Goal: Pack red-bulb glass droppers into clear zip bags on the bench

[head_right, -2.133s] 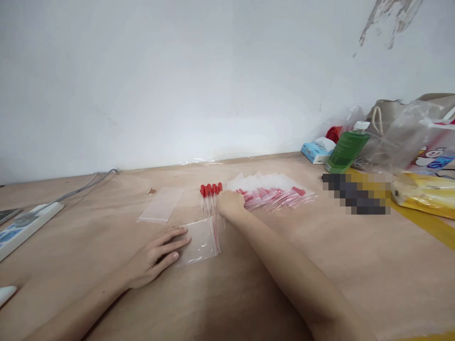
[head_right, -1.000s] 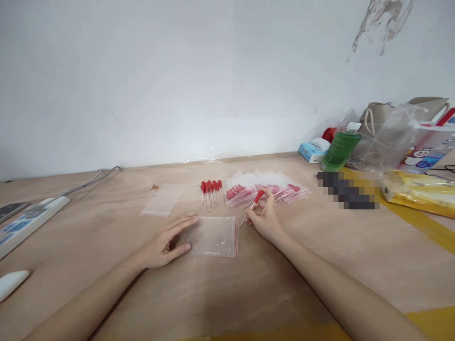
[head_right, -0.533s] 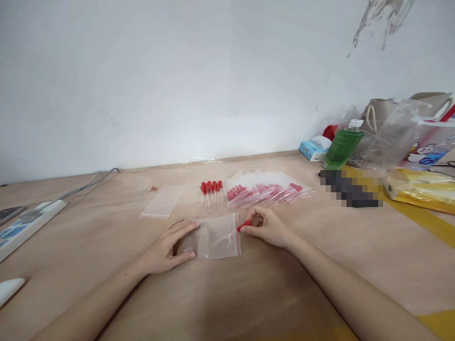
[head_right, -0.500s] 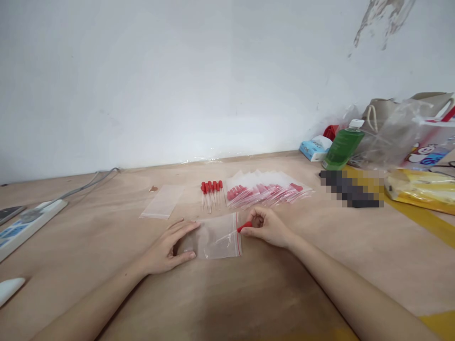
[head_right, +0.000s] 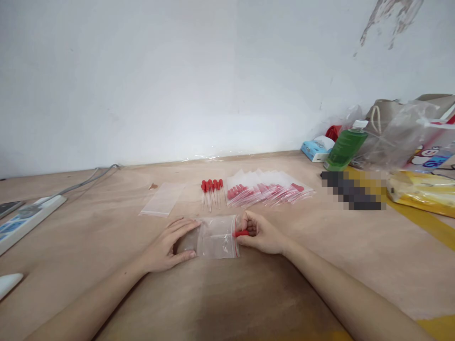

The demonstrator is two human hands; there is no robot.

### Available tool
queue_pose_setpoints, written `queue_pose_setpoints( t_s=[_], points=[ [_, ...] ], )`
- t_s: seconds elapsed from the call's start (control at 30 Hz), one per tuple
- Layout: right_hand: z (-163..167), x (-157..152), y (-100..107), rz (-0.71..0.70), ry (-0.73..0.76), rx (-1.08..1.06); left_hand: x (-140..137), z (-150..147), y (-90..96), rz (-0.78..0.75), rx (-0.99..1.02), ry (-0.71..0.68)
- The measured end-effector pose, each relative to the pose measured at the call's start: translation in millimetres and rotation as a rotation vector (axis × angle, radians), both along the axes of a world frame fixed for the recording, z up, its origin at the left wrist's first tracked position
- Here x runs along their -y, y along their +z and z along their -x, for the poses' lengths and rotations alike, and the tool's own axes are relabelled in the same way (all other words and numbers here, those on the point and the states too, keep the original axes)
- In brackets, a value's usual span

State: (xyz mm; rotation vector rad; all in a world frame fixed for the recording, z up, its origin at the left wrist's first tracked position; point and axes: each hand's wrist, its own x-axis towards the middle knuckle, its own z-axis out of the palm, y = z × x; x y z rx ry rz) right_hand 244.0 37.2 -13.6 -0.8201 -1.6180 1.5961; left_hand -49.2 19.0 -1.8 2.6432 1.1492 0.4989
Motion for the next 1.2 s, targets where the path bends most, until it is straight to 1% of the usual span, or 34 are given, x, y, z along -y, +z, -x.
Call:
queue_pose_setpoints(
  t_s=[0.13, 0.23, 0.37, 0.53, 0.6, 0.77, 0.83, 0.93, 1.07, 1.13, 1.2],
  points=[
    [-3.3, -7.4, -2.9, 0.007, -0.117, 0.050, 0.1, 0.4, 1.0, 0.004, 0.002, -0.007],
    [-4.2, -12.6, -6.0, 0.007, -0.165, 0.084, 0.4, 0.3, 2.2, 0.007, 0.003, -0.008],
    [5.0, -11.8, -7.0, -0.031, -0.237, 0.122, 1.4, -1.3, 3.4, 0.001, 0.010, -0.002],
    [19.3, -5.3, -3.3, 0.047, -0.201, 0.097, 1.8, -2.2, 1.9, -0.002, 0.011, 0.007],
    [19.6, -4.3, -2.7, 0.051, -0.185, 0.105, 1.5, -2.1, 1.4, 0.003, 0.006, 0.003],
    [12.5, -5.9, -4.4, -0.048, -0.106, 0.120, 0.7, -1.5, 2.2, 0.000, 0.025, 0.004],
    [12.3, -7.1, -5.7, -0.094, -0.120, 0.152, 0.0, -1.0, 2.6, 0.012, 0.032, -0.003],
    [16.8, -9.6, -10.9, -0.178, -0.204, 0.194, -1.4, -0.1, 1.9, 0.040, 0.026, -0.013],
    [20.1, -14.1, -21.2, -0.223, -0.372, 0.253, -2.9, 0.6, -0.1, 0.047, 0.032, -0.021],
    [16.9, -15.4, -19.9, -0.253, -0.423, 0.288, -3.2, 0.8, -0.8, 0.050, 0.038, -0.025],
    [12.3, -16.9, -10.2, -0.342, -0.492, 0.350, -3.1, 0.8, -1.2, 0.058, 0.039, -0.021]
  ],
)
